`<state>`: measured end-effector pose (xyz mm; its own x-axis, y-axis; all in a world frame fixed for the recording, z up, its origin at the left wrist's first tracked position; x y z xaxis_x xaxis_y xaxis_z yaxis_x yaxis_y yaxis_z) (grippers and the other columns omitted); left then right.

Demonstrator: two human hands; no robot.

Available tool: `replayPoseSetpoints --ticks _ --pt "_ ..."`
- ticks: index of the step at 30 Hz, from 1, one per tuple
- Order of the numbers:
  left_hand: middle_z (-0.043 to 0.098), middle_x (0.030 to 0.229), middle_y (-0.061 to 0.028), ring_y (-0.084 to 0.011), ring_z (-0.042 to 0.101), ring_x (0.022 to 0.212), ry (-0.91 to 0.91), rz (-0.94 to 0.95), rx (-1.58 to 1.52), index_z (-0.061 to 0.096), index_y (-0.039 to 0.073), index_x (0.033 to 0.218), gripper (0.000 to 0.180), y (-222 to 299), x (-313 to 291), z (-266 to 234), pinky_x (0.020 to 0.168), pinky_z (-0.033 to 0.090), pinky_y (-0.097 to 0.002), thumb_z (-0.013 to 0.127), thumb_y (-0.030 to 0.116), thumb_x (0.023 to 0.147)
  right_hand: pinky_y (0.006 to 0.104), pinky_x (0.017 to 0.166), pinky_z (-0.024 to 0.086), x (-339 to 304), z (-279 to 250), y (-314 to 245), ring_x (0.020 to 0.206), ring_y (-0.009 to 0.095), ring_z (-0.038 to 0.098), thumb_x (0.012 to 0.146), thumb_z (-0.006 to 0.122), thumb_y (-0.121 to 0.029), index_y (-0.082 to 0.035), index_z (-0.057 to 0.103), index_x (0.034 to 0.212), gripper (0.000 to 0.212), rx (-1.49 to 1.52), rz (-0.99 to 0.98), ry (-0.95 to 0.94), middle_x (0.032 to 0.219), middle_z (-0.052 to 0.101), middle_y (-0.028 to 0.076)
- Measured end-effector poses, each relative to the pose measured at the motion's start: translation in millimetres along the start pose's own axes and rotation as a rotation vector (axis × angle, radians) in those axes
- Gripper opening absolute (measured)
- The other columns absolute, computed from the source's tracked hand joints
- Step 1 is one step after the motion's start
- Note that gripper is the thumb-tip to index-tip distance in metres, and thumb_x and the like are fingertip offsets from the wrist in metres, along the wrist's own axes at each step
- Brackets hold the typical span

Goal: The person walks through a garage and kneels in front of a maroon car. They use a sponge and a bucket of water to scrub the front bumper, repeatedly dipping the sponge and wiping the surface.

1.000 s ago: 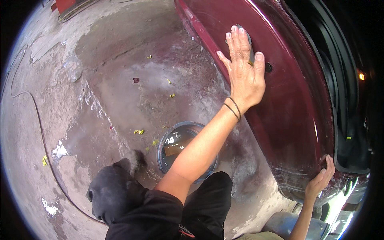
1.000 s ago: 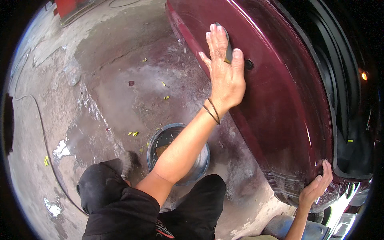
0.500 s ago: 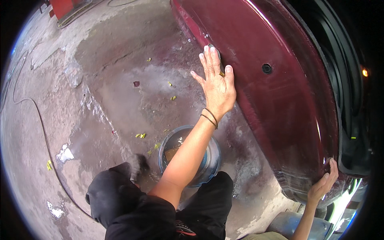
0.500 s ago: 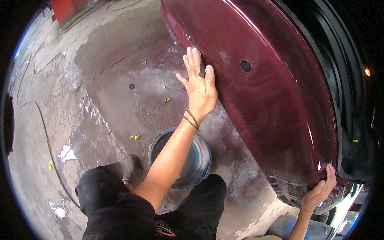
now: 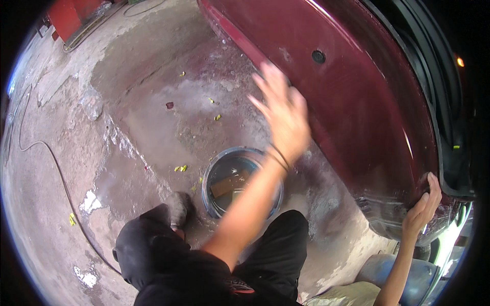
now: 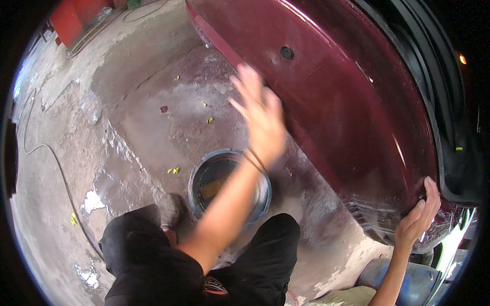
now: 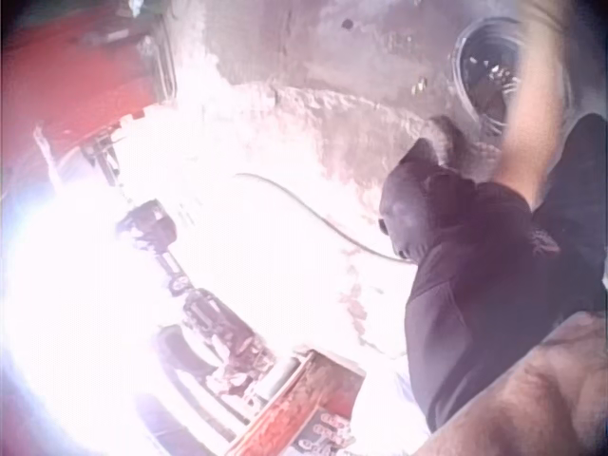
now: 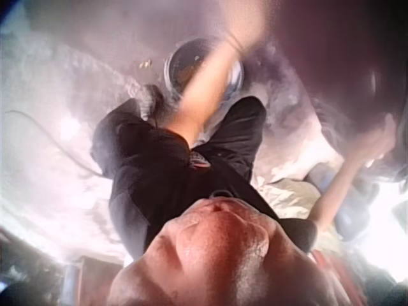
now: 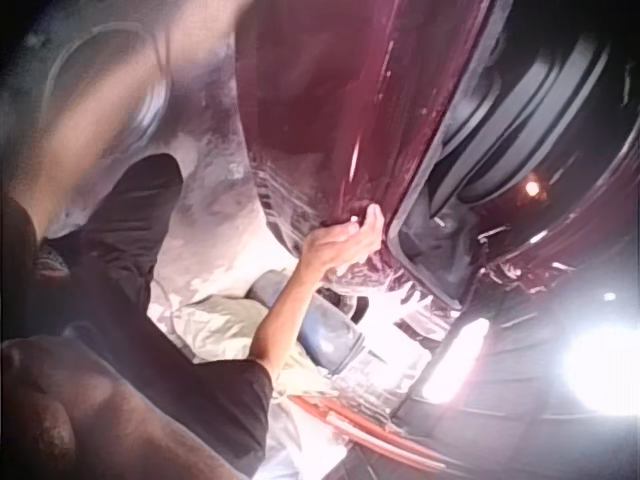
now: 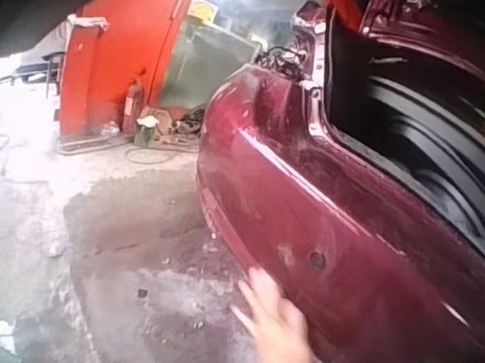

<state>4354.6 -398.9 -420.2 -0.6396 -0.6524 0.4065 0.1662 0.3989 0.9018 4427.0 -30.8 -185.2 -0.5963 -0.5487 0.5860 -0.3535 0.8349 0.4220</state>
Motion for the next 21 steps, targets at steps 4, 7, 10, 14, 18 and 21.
replayPoseSetpoints --ticks 4,7,10,14,18,21 --pt "0.003 0.179 -0.0284 -0.0501 -0.003 0.165 -0.263 0.047 -0.019 0.010 -0.002 0.172 0.080 58 -161 66 0.123 -0.009 -0.0751 0.044 0.035 0.109 0.0484 0.117 0.041 9 -2 -11 0.133 0.040 0.059 0.111 0.036 -0.016 0.003 0.063 0.140 0.044 0.008 -0.031 0.011 0.142 0.065 0.022" --pt "0.003 0.180 -0.0254 -0.0467 -0.003 0.166 -0.161 0.016 0.040 0.009 -0.003 0.172 0.074 57 -106 47 0.126 -0.006 -0.0711 0.035 0.036 0.114 0.0470 0.117 0.041 0 -6 -2 0.134 0.039 0.059 0.111 0.036 -0.017 0.001 0.064 0.139 0.044 0.026 -0.039 0.023 0.143 0.066 0.021" --pt "0.008 0.181 -0.0199 -0.0426 -0.007 0.166 0.088 -0.087 -0.151 0.012 0.000 0.172 0.070 12 1 -3 0.127 -0.005 -0.0700 0.026 0.042 0.118 0.0458 0.117 0.042 8 -1 -8 0.133 0.037 0.059 0.112 0.036 -0.018 0.001 0.065 0.139 0.044 0.053 -0.052 0.055 0.142 0.066 0.019" --pt "0.010 0.180 -0.0214 -0.0468 -0.001 0.166 0.168 -0.089 -0.036 0.018 0.000 0.171 0.066 -16 59 -19 0.125 -0.004 -0.0739 0.029 0.037 0.118 0.0452 0.116 0.042 13 -3 -14 0.134 0.036 0.060 0.113 0.035 -0.019 0.000 0.065 0.139 0.044 0.059 -0.054 0.065 0.142 0.066 0.018" --pt "0.001 0.180 -0.0267 -0.0490 -0.001 0.165 -0.007 0.151 -0.162 0.008 -0.001 0.172 0.075 95 -79 33 0.125 -0.007 -0.0718 0.039 0.035 0.113 0.0451 0.116 0.042 4 -3 -7 0.134 0.036 0.059 0.113 0.036 -0.019 0.000 0.065 0.140 0.044 0.056 -0.050 0.064 0.143 0.066 0.018" --pt "0.001 0.179 -0.0295 -0.0473 -0.002 0.166 -0.094 0.133 -0.089 0.006 -0.003 0.172 0.078 96 -88 40 0.126 -0.006 -0.0700 0.041 0.034 0.112 0.0453 0.116 0.043 4 -2 -9 0.134 0.036 0.059 0.113 0.036 -0.019 -0.001 0.065 0.140 0.044 0.037 -0.053 0.048 0.143 0.066 0.018"
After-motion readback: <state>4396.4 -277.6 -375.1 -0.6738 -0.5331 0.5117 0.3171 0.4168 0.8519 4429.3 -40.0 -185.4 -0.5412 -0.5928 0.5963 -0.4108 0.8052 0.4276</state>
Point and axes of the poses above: each hand's wrist, its own x-axis towards the middle knuckle, its own z-axis out of the palm, y = z × x, the point moved 8 cm from there along x, towards the middle knuckle
